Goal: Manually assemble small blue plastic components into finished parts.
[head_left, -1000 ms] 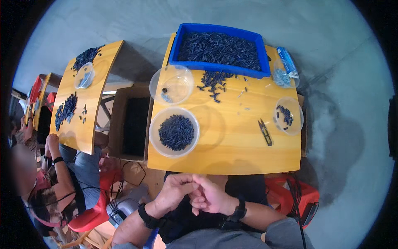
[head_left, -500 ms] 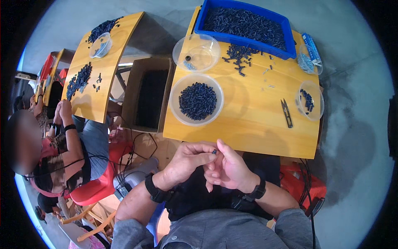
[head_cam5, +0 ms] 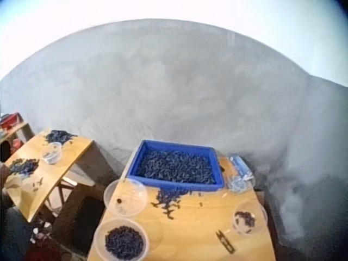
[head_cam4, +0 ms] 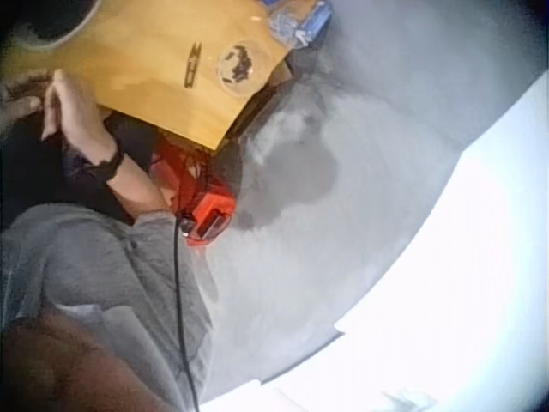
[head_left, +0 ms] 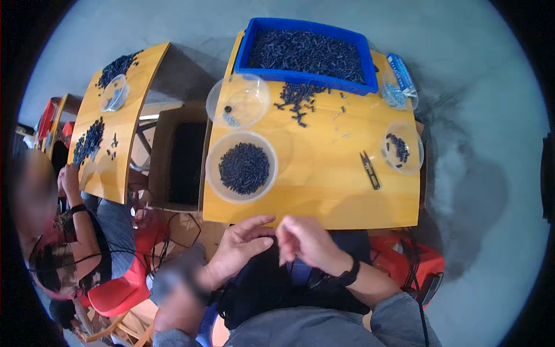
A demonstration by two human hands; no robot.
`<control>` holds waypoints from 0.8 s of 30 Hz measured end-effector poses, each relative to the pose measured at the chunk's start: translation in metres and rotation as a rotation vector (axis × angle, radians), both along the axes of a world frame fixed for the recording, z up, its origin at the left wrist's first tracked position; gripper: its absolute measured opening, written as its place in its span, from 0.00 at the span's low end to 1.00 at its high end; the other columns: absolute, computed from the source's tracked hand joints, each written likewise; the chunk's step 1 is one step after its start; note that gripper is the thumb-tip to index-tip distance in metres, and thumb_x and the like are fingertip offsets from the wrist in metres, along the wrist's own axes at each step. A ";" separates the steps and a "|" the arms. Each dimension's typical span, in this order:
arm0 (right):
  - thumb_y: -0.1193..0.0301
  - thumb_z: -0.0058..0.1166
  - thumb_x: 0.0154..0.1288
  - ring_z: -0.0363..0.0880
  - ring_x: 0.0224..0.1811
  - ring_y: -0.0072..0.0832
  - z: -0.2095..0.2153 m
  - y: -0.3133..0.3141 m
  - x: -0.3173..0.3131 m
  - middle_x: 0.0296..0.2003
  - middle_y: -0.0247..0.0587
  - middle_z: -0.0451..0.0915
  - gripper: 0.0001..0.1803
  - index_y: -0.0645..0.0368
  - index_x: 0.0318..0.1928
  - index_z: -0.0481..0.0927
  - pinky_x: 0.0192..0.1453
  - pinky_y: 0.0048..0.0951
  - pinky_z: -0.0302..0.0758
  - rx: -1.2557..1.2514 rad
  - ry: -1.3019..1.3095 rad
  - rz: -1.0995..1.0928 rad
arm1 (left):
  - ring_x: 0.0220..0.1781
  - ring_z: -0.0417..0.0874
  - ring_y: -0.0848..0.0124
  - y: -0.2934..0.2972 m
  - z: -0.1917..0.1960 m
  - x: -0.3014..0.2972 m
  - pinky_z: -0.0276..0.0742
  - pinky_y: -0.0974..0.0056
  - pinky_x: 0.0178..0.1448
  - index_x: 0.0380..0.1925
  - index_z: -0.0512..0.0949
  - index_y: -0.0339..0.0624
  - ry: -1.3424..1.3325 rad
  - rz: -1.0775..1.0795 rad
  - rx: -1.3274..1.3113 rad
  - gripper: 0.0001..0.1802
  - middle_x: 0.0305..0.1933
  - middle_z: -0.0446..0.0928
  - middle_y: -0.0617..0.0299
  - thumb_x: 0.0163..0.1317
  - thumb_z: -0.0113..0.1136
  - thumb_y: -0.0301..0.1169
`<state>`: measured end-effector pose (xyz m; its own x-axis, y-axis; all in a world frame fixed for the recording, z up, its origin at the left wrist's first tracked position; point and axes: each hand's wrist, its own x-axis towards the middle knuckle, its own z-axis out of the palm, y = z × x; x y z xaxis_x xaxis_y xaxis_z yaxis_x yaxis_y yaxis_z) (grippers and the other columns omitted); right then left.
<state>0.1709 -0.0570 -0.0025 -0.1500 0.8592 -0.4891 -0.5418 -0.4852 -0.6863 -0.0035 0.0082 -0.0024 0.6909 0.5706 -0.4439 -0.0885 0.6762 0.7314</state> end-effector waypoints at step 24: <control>0.73 0.53 0.57 0.77 0.35 0.48 -0.013 0.077 0.152 0.29 0.50 0.77 0.05 0.61 0.32 0.77 0.38 0.40 0.74 0.450 -1.663 -0.312 | 0.50 0.79 0.70 0.004 -0.041 -0.013 0.77 0.68 0.49 0.50 0.74 0.30 0.321 -0.180 0.184 0.16 0.47 0.79 0.53 0.61 0.55 0.20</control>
<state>0.3230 0.0197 -0.0157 0.4020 0.8558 0.3256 0.7878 -0.1421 -0.5993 -0.0169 0.0119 -0.0438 0.6298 0.5432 -0.5553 0.2719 0.5154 0.8126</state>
